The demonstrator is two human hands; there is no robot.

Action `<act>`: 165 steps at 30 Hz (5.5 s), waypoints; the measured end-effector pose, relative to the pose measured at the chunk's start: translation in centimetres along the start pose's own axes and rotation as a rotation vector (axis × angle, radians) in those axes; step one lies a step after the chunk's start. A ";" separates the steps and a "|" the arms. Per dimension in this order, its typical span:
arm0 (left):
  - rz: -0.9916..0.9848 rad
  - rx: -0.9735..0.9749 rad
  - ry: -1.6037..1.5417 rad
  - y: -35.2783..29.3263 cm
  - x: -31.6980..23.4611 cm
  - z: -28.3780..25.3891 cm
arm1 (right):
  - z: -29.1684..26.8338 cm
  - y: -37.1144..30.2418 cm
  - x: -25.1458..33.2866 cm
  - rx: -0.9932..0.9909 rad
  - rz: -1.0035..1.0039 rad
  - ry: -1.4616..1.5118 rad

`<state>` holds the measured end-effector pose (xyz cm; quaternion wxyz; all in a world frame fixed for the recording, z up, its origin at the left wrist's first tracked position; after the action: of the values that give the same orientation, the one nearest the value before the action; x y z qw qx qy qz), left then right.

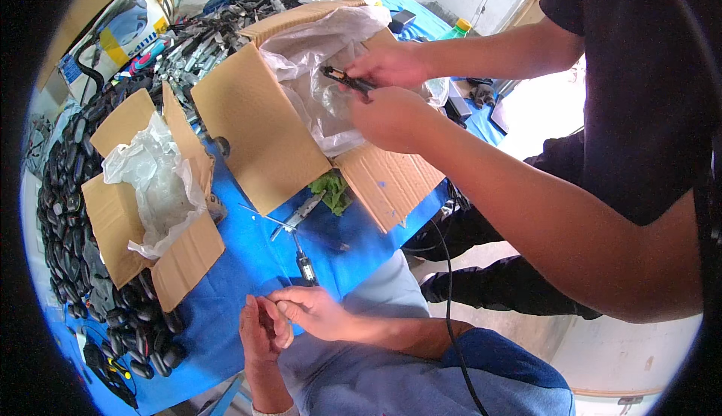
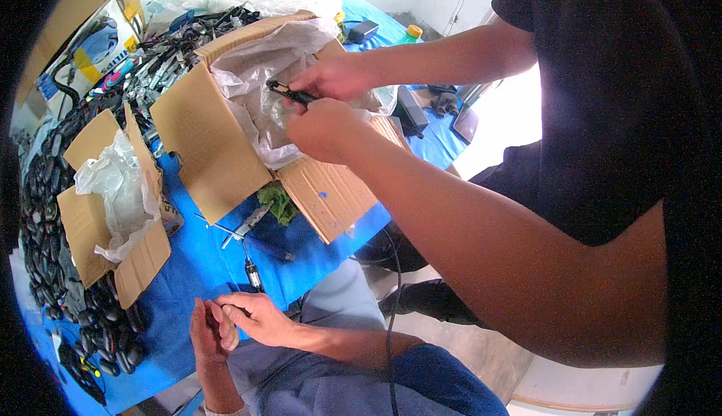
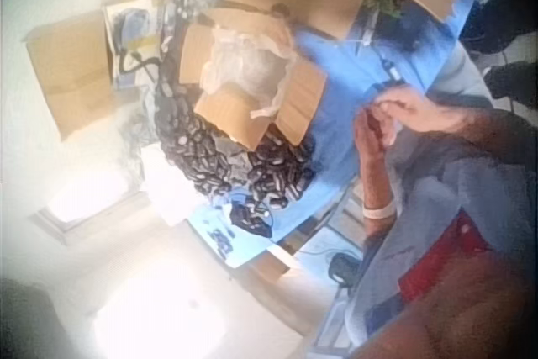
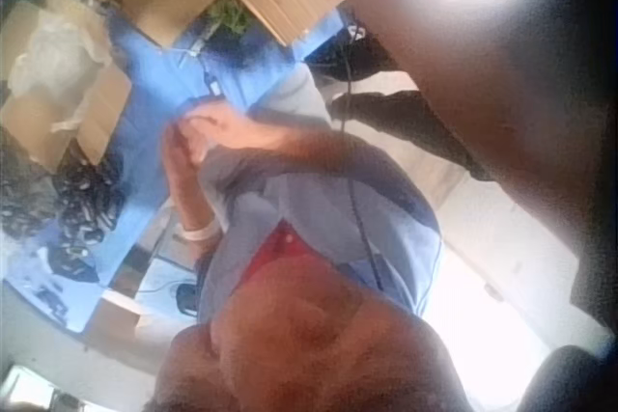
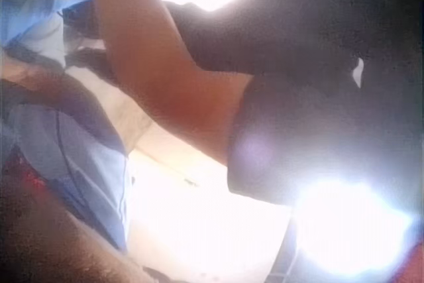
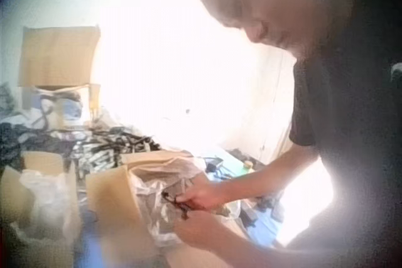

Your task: The person uses a screwdriver and small pliers to assemble electronic components at a table, then places the items into a cardboard box.

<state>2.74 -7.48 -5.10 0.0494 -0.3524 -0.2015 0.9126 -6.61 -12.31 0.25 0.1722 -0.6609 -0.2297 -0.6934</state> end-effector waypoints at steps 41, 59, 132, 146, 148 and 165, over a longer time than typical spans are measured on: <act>0.270 -0.255 0.310 -1.0 -0.8 -1.2 | 1.4 -1.1 2.1 0.014 -0.241 -0.297; 0.485 -0.219 0.563 -1.6 -2.0 0.7 | 1.2 -1.2 1.8 -0.020 -0.182 -0.207; 0.740 -0.167 2.215 1.3 -2.0 5.6 | -7.0 3.2 1.4 0.027 -0.220 0.018; 0.727 -0.152 2.207 1.7 -2.3 6.1 | -6.4 3.2 1.0 0.084 -0.156 -0.036; 0.730 -0.193 2.188 1.5 -2.2 5.7 | -6.5 3.2 1.1 0.044 -0.180 -0.026; 0.776 -0.235 1.927 2.4 -3.0 7.6 | -6.5 1.7 4.0 -0.125 -0.457 -0.295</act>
<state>0.04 -12.88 0.92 -0.1417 -0.9739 -0.0373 0.1733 -11.42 -17.08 4.30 -0.0652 -0.6949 -0.3524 -0.6234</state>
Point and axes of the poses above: each hand's wrist, its own y-axis towards the middle knuckle, its own z-axis out of the palm, x = y × z, the point moved 9 cm from there along y, towards the middle knuckle, and after that the axes turned 3 degrees about z, right-handed, at the moved point
